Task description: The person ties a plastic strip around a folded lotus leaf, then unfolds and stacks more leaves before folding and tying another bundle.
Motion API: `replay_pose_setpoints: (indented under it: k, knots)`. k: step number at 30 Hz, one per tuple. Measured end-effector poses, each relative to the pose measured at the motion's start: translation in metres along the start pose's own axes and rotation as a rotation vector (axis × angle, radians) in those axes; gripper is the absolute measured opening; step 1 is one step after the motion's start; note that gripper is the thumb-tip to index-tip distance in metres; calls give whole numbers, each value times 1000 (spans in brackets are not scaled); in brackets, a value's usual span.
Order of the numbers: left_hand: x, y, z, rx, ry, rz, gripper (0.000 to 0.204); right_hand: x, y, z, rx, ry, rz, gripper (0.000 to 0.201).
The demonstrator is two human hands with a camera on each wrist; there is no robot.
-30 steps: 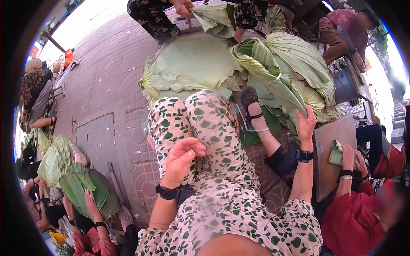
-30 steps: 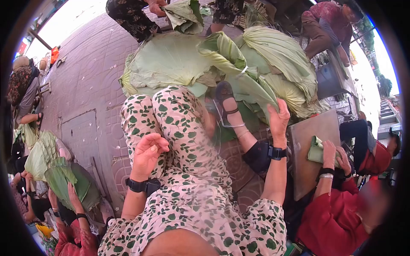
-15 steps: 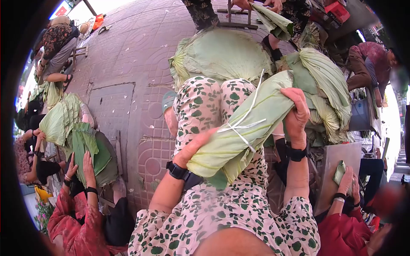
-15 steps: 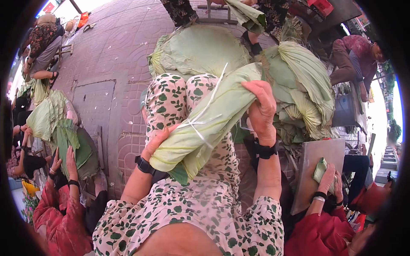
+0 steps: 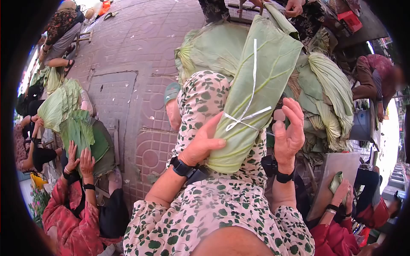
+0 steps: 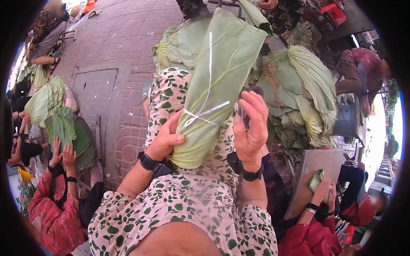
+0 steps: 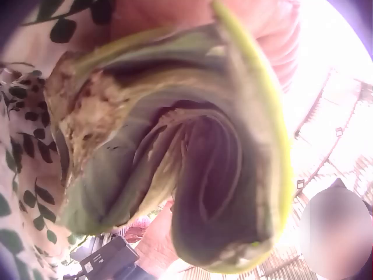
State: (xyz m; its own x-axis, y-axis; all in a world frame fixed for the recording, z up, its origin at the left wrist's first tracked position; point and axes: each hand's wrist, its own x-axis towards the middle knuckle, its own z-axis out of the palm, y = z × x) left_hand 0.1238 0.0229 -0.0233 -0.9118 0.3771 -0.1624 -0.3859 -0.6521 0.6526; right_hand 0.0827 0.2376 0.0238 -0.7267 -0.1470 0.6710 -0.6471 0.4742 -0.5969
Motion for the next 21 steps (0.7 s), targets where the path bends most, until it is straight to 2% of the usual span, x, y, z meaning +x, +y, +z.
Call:
replay_pose_setpoints:
  k: [4,11,16,21]
  knots:
    - [2,1,1,-15,-8,-26,93,-5,-2,16,-192,-231,70,33]
    - [0,1,2,87,7,-1,96,4,-3,19,-168,-212,83,31]
    - [0,3,2,85,9,-8,98,4,4,21,-224,-220,116,15]
    - [-1,4,3,96,-9,-16,98,4,8,22,-175,-210,143,10]
